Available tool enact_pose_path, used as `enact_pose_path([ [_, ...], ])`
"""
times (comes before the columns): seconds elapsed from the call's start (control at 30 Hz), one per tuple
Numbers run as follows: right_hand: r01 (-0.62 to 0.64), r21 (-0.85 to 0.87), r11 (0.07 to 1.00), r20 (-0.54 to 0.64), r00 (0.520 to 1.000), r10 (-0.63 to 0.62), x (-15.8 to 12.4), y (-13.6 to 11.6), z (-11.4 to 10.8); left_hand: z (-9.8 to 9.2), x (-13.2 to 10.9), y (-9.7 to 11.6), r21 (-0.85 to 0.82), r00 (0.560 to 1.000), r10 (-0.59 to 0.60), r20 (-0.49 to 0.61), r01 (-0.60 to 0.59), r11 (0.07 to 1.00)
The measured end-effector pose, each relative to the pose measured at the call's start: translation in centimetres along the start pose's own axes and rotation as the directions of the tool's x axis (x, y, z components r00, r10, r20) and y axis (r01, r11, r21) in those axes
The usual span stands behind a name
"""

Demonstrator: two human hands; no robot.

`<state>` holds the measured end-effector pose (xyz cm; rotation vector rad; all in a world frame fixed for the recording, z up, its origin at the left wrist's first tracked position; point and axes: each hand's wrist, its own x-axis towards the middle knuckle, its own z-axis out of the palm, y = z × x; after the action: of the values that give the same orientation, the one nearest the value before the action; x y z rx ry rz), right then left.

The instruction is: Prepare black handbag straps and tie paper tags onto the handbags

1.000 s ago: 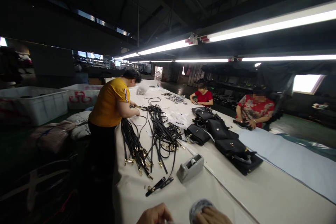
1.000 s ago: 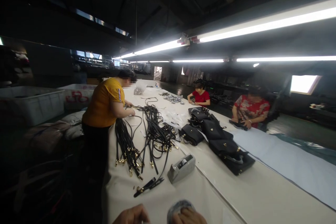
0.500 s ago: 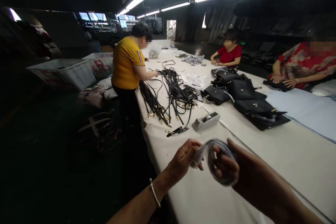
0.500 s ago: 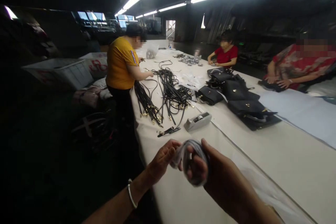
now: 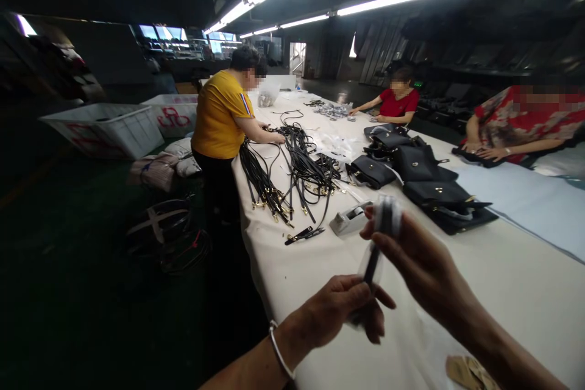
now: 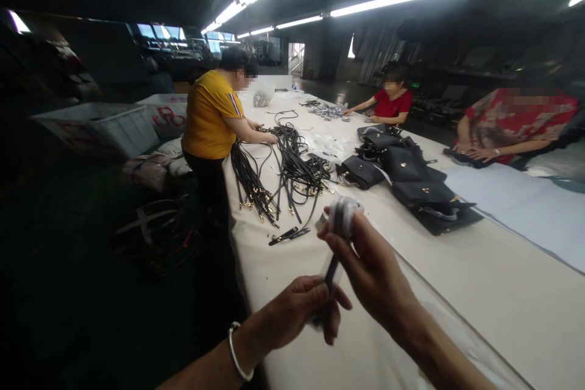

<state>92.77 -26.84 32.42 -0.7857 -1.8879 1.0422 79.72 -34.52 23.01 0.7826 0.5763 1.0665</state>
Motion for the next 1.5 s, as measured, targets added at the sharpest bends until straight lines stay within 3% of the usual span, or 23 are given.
enact_pose_path([
  [0.03,0.123,-0.158,0.980,0.069,0.991,-0.113,-0.3,0.9,0.2,-0.1,-0.4,0.4,0.016,1.000,-0.018,-0.012,0.019,1.000],
  [0.1,0.357,-0.356,0.863,0.286,0.921,-0.263,-0.9,2.8,0.4,-0.7,-1.4,1.3,0.090,0.998,-0.064,-0.029,0.066,0.994],
  [0.17,0.496,-0.427,0.756,0.469,0.837,-0.284,-1.6,4.4,0.5,-1.5,-2.4,2.2,0.203,0.991,-0.120,-0.066,0.131,0.970],
  [0.27,0.533,-0.484,0.694,0.560,0.798,-0.222,-2.7,6.2,0.2,-2.9,-3.7,3.8,0.449,0.971,-0.141,-0.194,0.216,0.867],
  [0.33,0.518,-0.494,0.699,0.576,0.797,-0.183,-3.5,7.0,0.0,-3.4,-4.2,4.7,0.642,0.959,-0.077,-0.272,0.241,0.728],
  [0.4,0.445,-0.486,0.752,0.587,0.804,-0.096,-4.3,7.4,0.0,-3.8,-4.3,5.2,0.777,0.960,0.007,-0.281,0.223,0.589],
  [0.47,0.263,-0.475,0.840,0.584,0.808,0.078,-4.9,7.2,0.2,-4.1,-4.3,5.1,0.861,0.967,0.096,-0.235,0.161,0.482],
  [0.5,0.127,-0.454,0.882,0.587,0.788,0.189,-5.2,6.9,0.3,-4.2,-4.1,4.8,0.887,0.970,0.129,-0.204,0.127,0.443],
  [0.57,-0.208,-0.355,0.911,0.604,0.693,0.394,-5.8,6.3,0.6,-4.6,-3.9,4.1,0.915,0.974,0.169,-0.149,0.072,0.397],
  [0.63,-0.517,-0.191,0.835,0.634,0.585,0.507,-6.5,5.9,1.0,-4.8,-3.8,3.2,0.913,0.980,0.169,-0.102,0.024,0.408],
  [0.67,-0.625,-0.082,0.776,0.642,0.563,0.521,-6.9,5.8,1.2,-4.8,-3.8,2.8,0.895,0.984,0.159,-0.083,0.004,0.445],
  [0.73,-0.756,0.160,0.634,0.640,0.569,0.517,-7.8,5.8,1.6,-4.7,-4.0,2.0,0.798,0.992,0.097,-0.084,0.009,0.603],
  [0.8,-0.807,0.375,0.456,0.634,0.582,0.509,-8.6,5.8,2.1,-4.3,-4.2,1.2,0.571,0.992,-0.026,-0.122,0.092,0.816],
  [0.87,-0.813,0.516,0.270,0.638,0.575,0.511,-9.1,5.7,2.6,-3.9,-4.5,0.3,0.283,0.979,-0.144,-0.144,0.180,0.942],
  [1.0,-0.724,0.686,0.065,0.592,0.608,0.529,-9.6,5.2,3.7,-3.9,-4.5,-1.0,-0.048,0.964,-0.244,-0.109,0.240,0.970],
  [1.07,-0.670,0.742,0.021,0.548,0.625,0.556,-9.7,5.0,4.4,-4.4,-4.1,-1.0,-0.098,0.956,-0.287,-0.066,0.280,0.955],
  [1.2,-0.576,0.816,-0.043,0.486,0.645,0.590,-9.5,5.3,5.9,-6.2,-2.7,-0.1,-0.043,0.944,-0.329,-0.003,0.329,0.943],
  [1.33,-0.512,0.859,-0.022,0.408,0.657,0.634,-8.5,5.6,7.6,-8.4,-1.0,0.8,-0.062,0.903,-0.416,0.111,0.424,0.904],
  [1.43,-0.481,0.876,0.039,0.303,0.612,0.731,-7.4,5.7,8.9,-10.0,0.0,1.4,-0.056,0.839,-0.515,0.177,0.531,0.846],
  [1.5,-0.424,0.890,0.167,0.098,0.536,0.839,-6.7,5.8,9.9,-11.1,0.5,2.0,-0.008,0.808,-0.560,0.184,0.571,0.821],
])
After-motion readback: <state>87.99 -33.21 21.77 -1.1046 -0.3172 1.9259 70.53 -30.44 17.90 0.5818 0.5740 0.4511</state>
